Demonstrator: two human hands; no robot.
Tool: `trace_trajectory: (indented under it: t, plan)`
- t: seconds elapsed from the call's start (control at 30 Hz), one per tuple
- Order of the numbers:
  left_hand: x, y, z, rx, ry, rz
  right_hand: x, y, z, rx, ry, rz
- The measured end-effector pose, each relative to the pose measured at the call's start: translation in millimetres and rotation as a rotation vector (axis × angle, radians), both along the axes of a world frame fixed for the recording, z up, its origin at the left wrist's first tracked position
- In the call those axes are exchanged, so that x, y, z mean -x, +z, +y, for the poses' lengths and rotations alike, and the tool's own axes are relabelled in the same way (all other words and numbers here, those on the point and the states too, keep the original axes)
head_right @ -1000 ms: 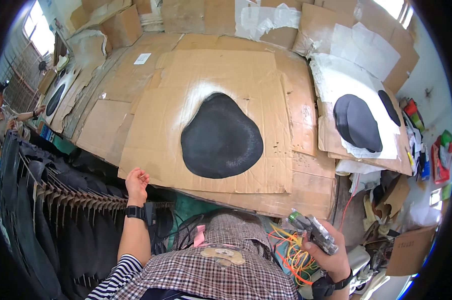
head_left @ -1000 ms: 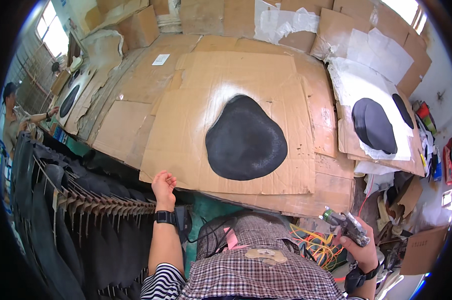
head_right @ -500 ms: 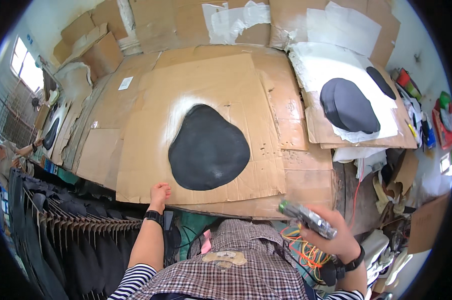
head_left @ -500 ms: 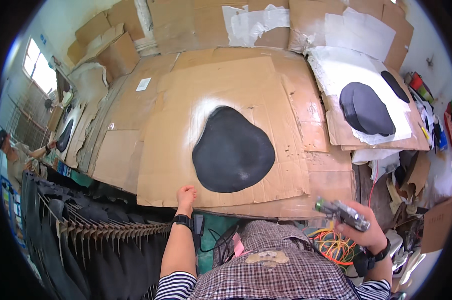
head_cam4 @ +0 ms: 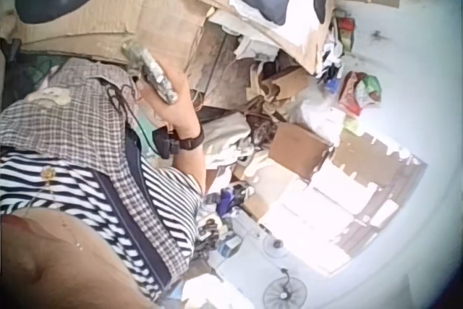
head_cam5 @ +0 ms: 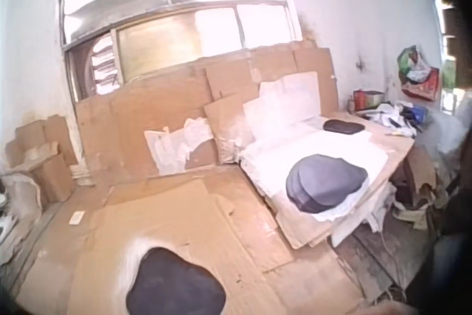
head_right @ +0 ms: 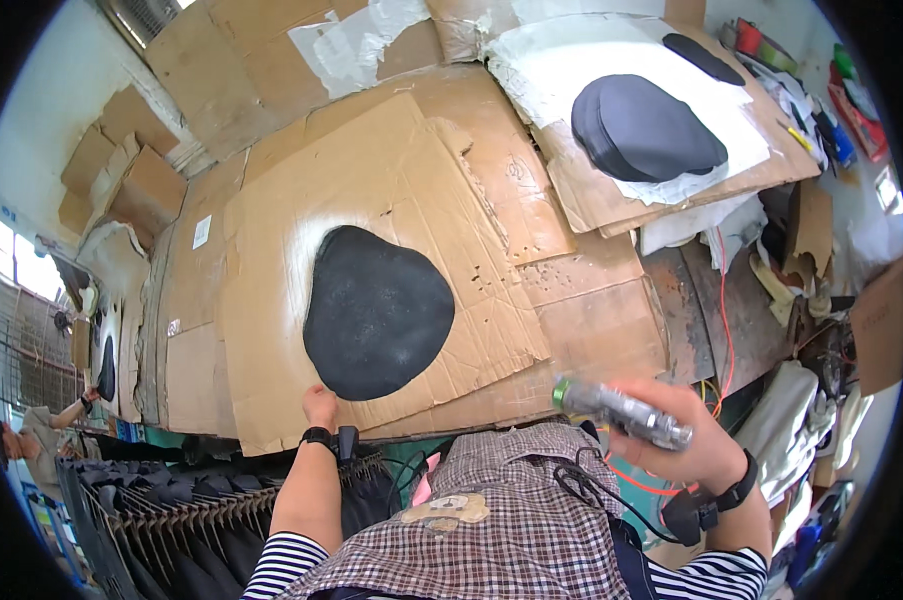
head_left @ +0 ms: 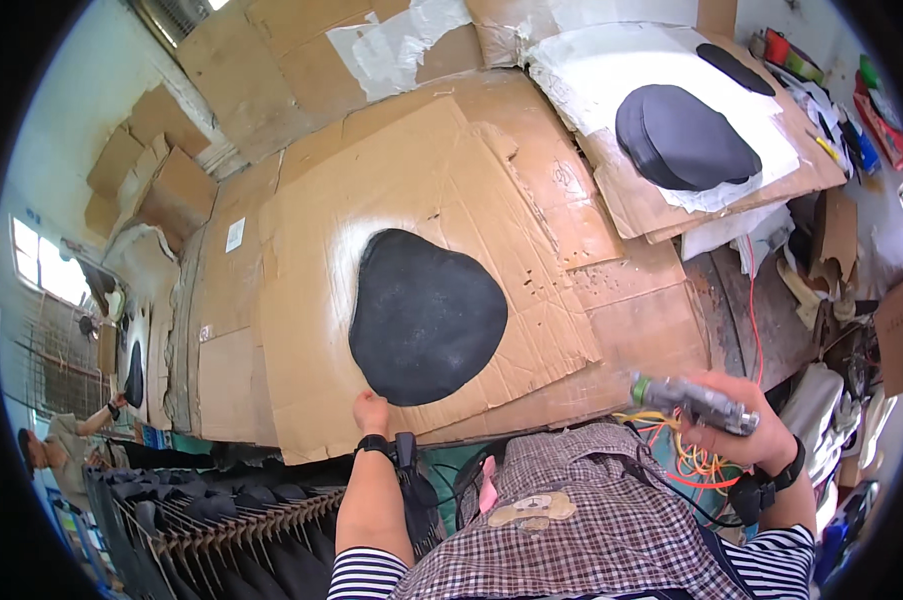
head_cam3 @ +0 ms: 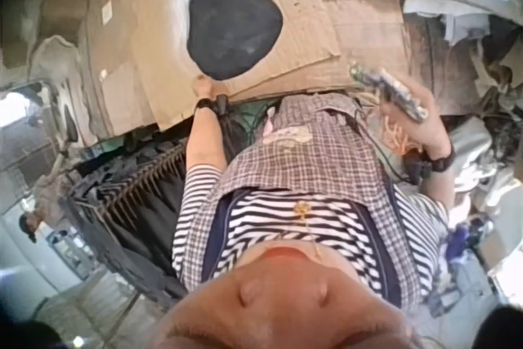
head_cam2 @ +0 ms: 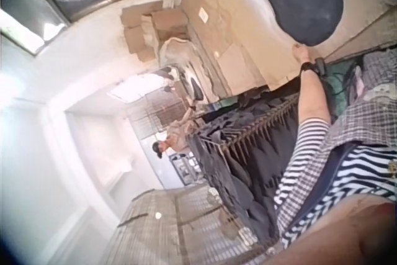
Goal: The person picks up black shoe insoles from a cardboard surface and places them onto a metal drying rack. They then pick up black shoe uppers and attach them to the insoles, stacking the assembled pairs on the rack. The process is repeated for multiple units.
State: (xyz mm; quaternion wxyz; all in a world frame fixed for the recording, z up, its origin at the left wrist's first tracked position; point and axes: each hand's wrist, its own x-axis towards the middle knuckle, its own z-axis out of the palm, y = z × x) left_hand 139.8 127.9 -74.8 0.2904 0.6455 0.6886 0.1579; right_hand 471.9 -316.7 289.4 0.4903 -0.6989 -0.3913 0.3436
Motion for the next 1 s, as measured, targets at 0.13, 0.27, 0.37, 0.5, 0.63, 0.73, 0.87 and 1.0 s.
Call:
trace_trajectory:
  t: [0.13,0.27,0.37,0.5,0.63,0.73,0.87,1.0]
  plan:
    - [-19.6,16.5,-10.4,-0.01,-0.024,0.066,0.7,-3.4,2.7,-0.011,0.136,0.083]
    - [-38.5,35.0,-23.4,-0.089,0.028,0.157,0.3,-14.3,17.9,-0.047,-0.116,0.207]
    - [-44.1,43.3,-27.1,-0.042,0.027,0.172,-3.4,-10.6,13.8,0.001,0.066,0.167]
    - [-46.9,41.0,-24.0,-0.023,0.03,0.18,-1.9,-3.9,2.8,0.06,0.117,0.062]
    - [-42.4,31.2,-20.8,0.025,0.169,-0.056,-14.0,2.5,-14.0,0.16,0.07,0.062]
    - [-44.0,33.7,-24.4,0.049,0.229,-0.355,-14.8,6.0,-9.6,0.159,0.158,0.051]
    - [-51.1,54.2,-30.8,0.238,0.396,-0.573,-9.7,-0.3,12.2,0.049,0.062,0.056]
    - [-47.7,46.8,-33.8,0.313,0.537,-0.783,-8.9,4.5,20.0,0.011,-0.048,0.202]
